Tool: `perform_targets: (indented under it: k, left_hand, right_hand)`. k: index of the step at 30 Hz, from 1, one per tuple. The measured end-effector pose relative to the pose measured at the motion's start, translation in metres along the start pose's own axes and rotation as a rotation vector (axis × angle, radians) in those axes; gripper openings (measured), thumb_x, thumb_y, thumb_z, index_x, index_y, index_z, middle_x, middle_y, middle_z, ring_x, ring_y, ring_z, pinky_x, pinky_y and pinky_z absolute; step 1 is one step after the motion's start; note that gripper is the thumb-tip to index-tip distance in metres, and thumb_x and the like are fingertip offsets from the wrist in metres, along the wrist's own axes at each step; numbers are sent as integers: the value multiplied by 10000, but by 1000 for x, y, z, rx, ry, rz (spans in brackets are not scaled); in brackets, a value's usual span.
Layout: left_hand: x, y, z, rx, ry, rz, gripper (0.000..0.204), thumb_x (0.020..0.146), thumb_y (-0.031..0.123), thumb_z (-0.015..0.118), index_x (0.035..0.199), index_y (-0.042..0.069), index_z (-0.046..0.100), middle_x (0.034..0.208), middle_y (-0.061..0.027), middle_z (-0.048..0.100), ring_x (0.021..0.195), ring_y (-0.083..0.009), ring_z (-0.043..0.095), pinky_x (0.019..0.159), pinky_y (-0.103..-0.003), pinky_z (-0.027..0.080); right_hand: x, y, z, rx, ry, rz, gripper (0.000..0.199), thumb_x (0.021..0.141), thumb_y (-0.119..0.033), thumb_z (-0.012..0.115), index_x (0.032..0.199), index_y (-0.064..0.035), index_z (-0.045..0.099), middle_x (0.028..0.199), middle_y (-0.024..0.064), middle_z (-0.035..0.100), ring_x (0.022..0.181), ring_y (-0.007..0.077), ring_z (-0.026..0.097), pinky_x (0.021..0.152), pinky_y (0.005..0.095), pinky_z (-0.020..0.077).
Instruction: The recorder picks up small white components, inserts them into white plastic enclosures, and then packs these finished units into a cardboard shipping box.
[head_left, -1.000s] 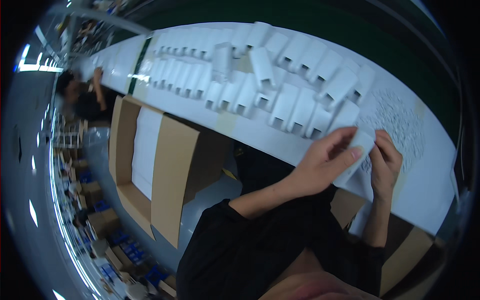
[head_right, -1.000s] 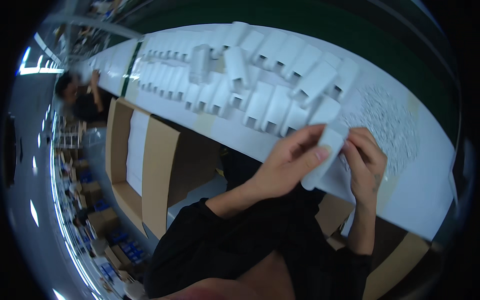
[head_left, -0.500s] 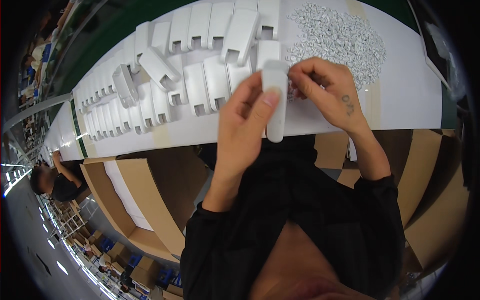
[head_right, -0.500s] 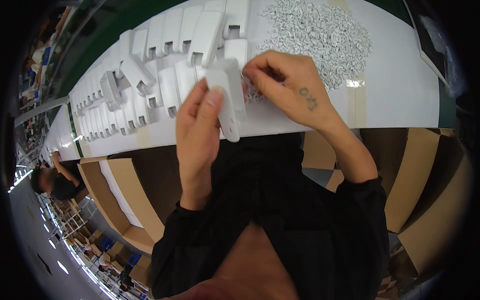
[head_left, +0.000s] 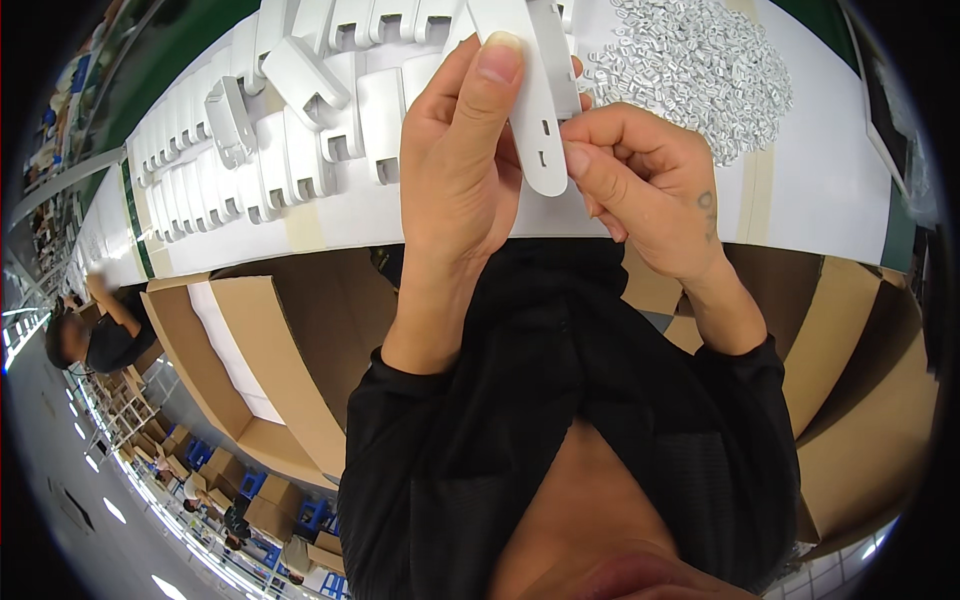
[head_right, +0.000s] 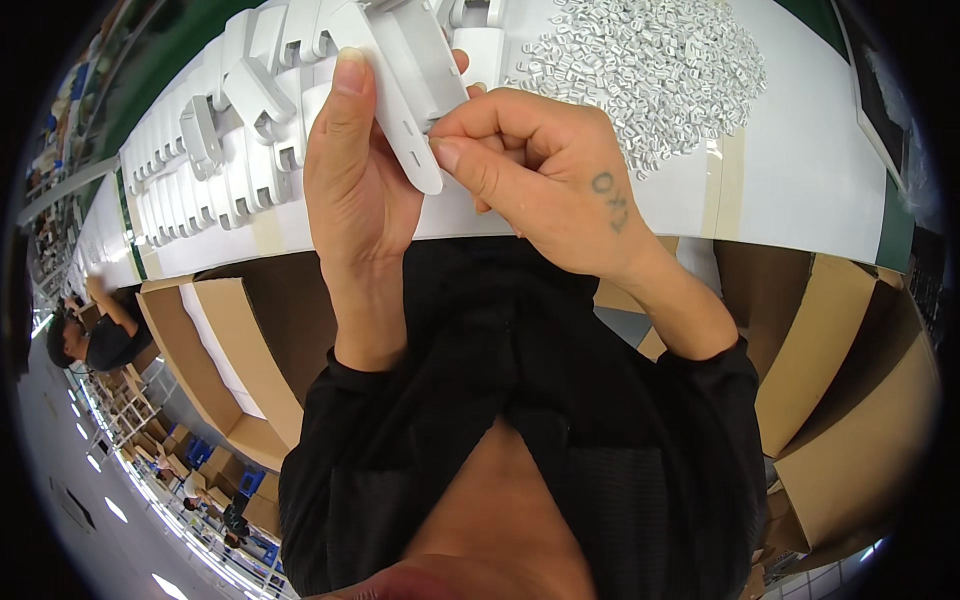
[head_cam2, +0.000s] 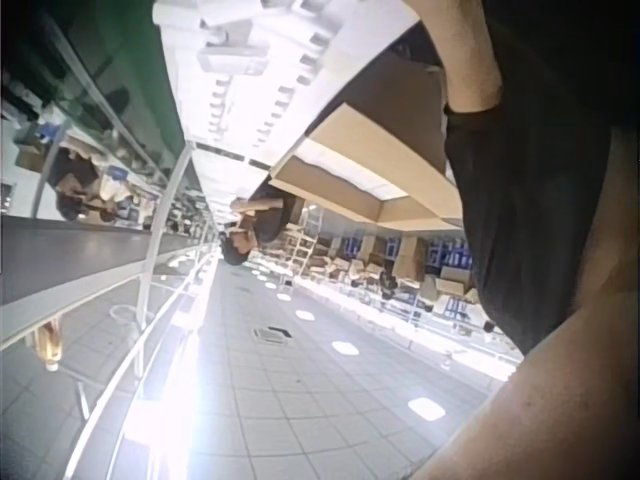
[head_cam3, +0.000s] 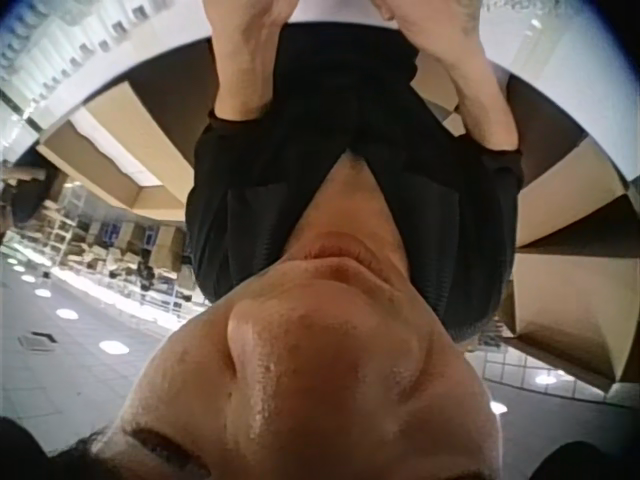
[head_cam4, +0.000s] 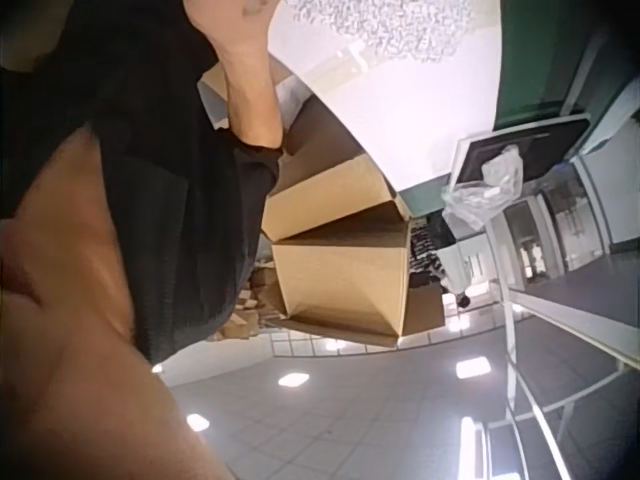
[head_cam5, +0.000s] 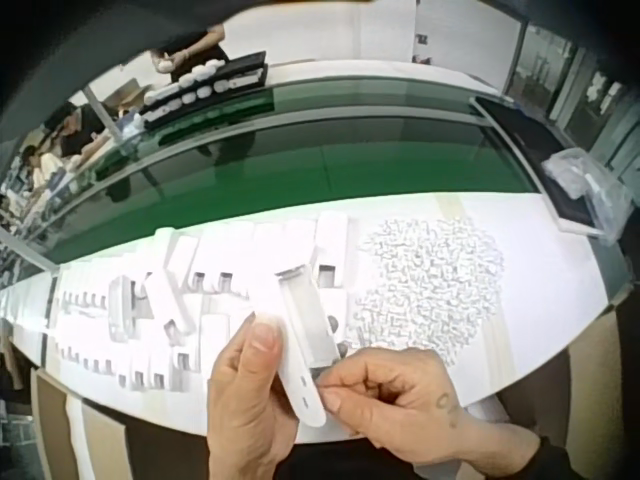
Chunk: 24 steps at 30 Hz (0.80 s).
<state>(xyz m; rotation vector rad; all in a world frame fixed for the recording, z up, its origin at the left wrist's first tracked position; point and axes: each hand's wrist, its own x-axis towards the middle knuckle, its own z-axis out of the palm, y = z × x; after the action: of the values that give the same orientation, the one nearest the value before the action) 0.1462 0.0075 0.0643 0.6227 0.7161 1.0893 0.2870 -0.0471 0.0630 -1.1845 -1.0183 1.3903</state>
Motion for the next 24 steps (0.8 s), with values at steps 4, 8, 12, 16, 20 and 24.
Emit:
perform_targets:
  k: [4,8,12,16,20,24]
  left_hand:
    - [-3,-2,0,62,23,-29,338,983,283,641,1137,-18,635,974,-144,703,793,-200,687,716,-271,554]
    - [-11,-2,1,167,32,5,360,985,291,640,1159,-25,631,958,-136,707,799,-198,687,711,-266,555]
    - [-19,-2,-3,252,33,69,386,987,302,637,1179,-33,623,937,-129,710,802,-201,689,715,-266,557]
    - [-22,-5,-10,299,20,145,417,988,316,634,1208,-37,608,944,-131,711,810,-207,694,717,-269,558]
    - [-24,-14,-19,293,-9,214,454,987,332,635,1256,-31,580,1017,-148,705,831,-213,698,711,-270,555]
    - [-27,-29,-20,324,-10,424,429,1041,387,509,1236,5,535,1249,-214,614,1163,-328,631,826,-392,585]
  right_hand:
    - [-6,-3,2,161,8,183,86,914,-59,676,944,4,725,573,9,573,448,42,454,431,159,329]
    - [-16,6,10,159,-15,105,111,930,-26,651,1012,43,680,613,31,582,434,44,423,417,148,326]
    - [-20,2,11,210,-52,129,114,933,-3,633,1028,52,663,626,39,588,433,45,423,417,143,330]
    - [-25,2,14,276,-81,157,106,927,17,623,1021,48,659,622,36,589,437,47,438,423,143,339]
    - [-29,7,16,320,-85,95,108,916,38,618,1017,44,657,612,25,585,439,49,452,430,142,347]
    - [-30,7,16,193,-100,14,117,883,69,629,990,41,666,642,14,592,455,54,451,448,169,359]
